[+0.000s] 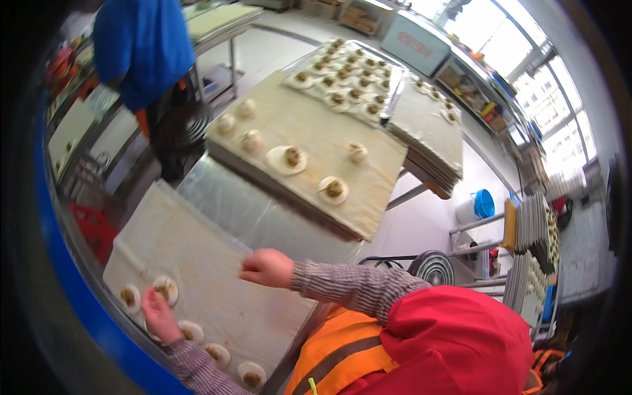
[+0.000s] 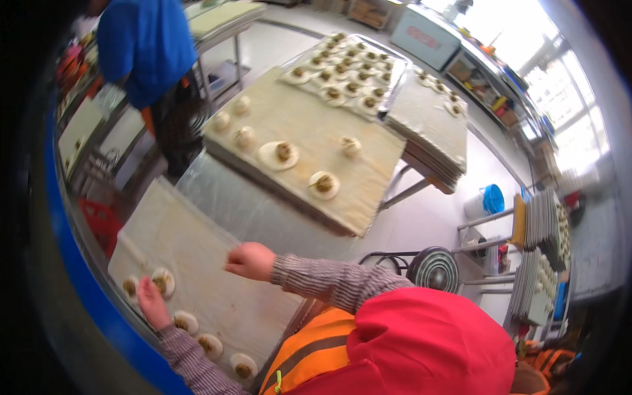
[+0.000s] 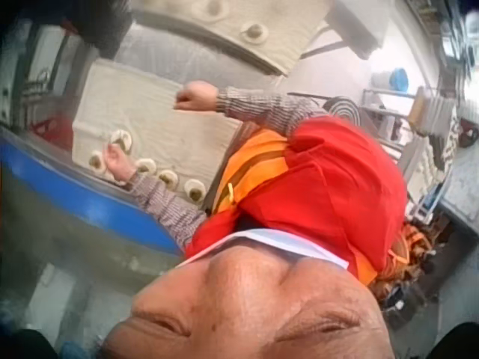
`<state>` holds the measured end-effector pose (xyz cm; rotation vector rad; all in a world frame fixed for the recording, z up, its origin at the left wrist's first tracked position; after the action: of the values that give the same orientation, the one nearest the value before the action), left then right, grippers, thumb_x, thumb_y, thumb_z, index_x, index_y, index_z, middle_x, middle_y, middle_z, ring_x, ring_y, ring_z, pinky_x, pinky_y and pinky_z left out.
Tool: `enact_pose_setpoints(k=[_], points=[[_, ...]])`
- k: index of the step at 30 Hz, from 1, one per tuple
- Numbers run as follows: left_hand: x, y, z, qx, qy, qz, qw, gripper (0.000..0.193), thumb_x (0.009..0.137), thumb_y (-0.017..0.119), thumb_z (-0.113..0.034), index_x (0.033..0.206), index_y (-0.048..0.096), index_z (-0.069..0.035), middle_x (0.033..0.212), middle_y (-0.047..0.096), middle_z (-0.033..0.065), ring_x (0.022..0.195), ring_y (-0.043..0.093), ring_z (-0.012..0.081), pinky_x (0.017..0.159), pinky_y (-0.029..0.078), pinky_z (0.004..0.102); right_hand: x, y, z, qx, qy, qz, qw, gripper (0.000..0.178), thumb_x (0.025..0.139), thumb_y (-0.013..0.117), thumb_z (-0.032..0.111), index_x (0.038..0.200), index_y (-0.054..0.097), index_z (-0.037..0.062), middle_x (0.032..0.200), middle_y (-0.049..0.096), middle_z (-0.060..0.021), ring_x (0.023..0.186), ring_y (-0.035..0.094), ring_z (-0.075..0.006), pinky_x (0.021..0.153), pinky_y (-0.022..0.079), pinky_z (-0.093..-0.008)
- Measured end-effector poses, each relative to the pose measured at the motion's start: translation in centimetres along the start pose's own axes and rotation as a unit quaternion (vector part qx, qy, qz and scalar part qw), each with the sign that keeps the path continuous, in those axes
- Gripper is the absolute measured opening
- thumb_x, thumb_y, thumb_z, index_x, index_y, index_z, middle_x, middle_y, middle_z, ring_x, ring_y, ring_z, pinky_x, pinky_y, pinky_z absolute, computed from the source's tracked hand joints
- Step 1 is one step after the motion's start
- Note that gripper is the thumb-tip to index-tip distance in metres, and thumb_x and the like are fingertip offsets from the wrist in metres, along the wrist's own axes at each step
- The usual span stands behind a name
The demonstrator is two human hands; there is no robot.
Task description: The person repeatedly picks up round dough discs with filling, pleats the edges to seal them, and places the finished buns on trays. The person also moves trays of filled buns between work surfaces and a conveyor belt.
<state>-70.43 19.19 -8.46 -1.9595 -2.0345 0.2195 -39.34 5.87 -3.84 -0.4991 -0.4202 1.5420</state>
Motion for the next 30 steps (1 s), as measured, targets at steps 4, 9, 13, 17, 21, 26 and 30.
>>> enact_pose_setpoints(k=[4, 9, 13, 17, 21, 26, 30], points=[[-6.5, 15.4, -9.9, 0.011, 0.076, 0.224, 0.972, 0.022, 0.087, 0.063, -0.008, 0.108, 0.064, -0.004, 0.095, 0.066, 0.0068, 0.084, 0.061, 0.0137, 0.075, 0.05, 0.0262, -9.5, -9.9, -6.0, -0.048, 0.05, -0.152, 0.986, 0.016, 0.084, 0.061, 0.021, 0.083, 0.064, 0.0058, 0.076, 0.063, -0.0147, 0.074, 0.06, -0.0328, 0.065, 0.049, -0.0415], [-11.2, 33.9, -21.6, -0.013, 0.086, 0.393, 0.915, 0.023, 0.085, 0.064, -0.009, 0.105, 0.063, 0.0, 0.089, 0.066, 0.009, 0.075, 0.063, 0.0154, 0.069, 0.052, 0.0275, -19.2, -23.4, -14.5, 0.033, 0.16, -0.346, 0.924, 0.022, 0.081, 0.065, 0.008, 0.102, 0.062, 0.0035, 0.089, 0.064, -0.0091, 0.073, 0.063, -0.0185, 0.066, 0.052, -0.0294], [-10.4, 49.5, -25.6, 0.101, 0.158, 0.387, 0.903, 0.035, 0.085, 0.064, -0.022, 0.109, 0.061, 0.002, 0.095, 0.066, 0.0145, 0.079, 0.064, 0.0222, 0.072, 0.052, 0.0325, -22.9, -35.4, -23.9, 0.035, 0.154, -0.363, 0.918, 0.02, 0.082, 0.066, 0.007, 0.101, 0.062, 0.0002, 0.086, 0.064, -0.0068, 0.071, 0.06, -0.0113, 0.063, 0.051, -0.0247], [-9.4, 58.3, -23.0, 0.206, -0.006, 0.377, 0.903, 0.042, 0.083, 0.065, -0.025, 0.114, 0.058, 0.002, 0.094, 0.066, 0.015, 0.08, 0.064, 0.0239, 0.074, 0.051, 0.0345, -22.0, -42.4, -30.7, 0.101, 0.17, -0.295, 0.935, 0.016, 0.083, 0.064, 0.005, 0.098, 0.062, -0.0018, 0.08, 0.063, -0.0076, 0.069, 0.061, -0.013, 0.065, 0.051, -0.0256], [-10.3, 59.1, -21.0, 0.198, -0.155, 0.362, 0.897, 0.032, 0.081, 0.066, -0.02, 0.105, 0.059, 0.0, 0.089, 0.066, 0.0099, 0.077, 0.062, 0.0181, 0.072, 0.051, 0.0314, -18.2, -44.6, -32.2, 0.152, 0.135, -0.219, 0.954, 0.014, 0.084, 0.064, 0.003, 0.098, 0.063, -0.0017, 0.082, 0.065, -0.0068, 0.069, 0.061, -0.0115, 0.065, 0.051, -0.0243], [-14.5, 59.7, -21.5, 0.163, -0.146, 0.263, 0.939, 0.028, 0.076, 0.068, -0.013, 0.098, 0.056, -0.001, 0.082, 0.061, 0.003, 0.073, 0.056, 0.011, 0.07, 0.049, 0.0267, -11.1, -41.5, -31.0, 0.203, 0.047, -0.067, 0.976, 0.023, 0.081, 0.066, 0.006, 0.102, 0.061, 0.0008, 0.076, 0.062, -0.0073, 0.065, 0.059, -0.0146, 0.061, 0.05, -0.0274], [-18.0, 60.9, -21.1, 0.031, -0.113, 0.165, 0.979, 0.026, 0.077, 0.067, -0.006, 0.101, 0.058, -0.002, 0.091, 0.058, 0.005, 0.08, 0.057, 0.0133, 0.072, 0.05, 0.0273, -9.2, -39.3, -30.3, 0.238, 0.044, -0.062, 0.968, 0.022, 0.08, 0.066, 0.007, 0.101, 0.06, 0.002, 0.074, 0.061, -0.0071, 0.064, 0.059, -0.0152, 0.06, 0.05, -0.0279]])
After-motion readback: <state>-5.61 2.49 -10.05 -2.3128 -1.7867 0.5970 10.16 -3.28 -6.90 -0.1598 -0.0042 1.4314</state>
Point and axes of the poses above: each hand's wrist, its own x-axis towards the middle knuckle, its own y-axis out of the palm, z = x × y, the point moved 2 cm from there along x, towards the middle knuckle
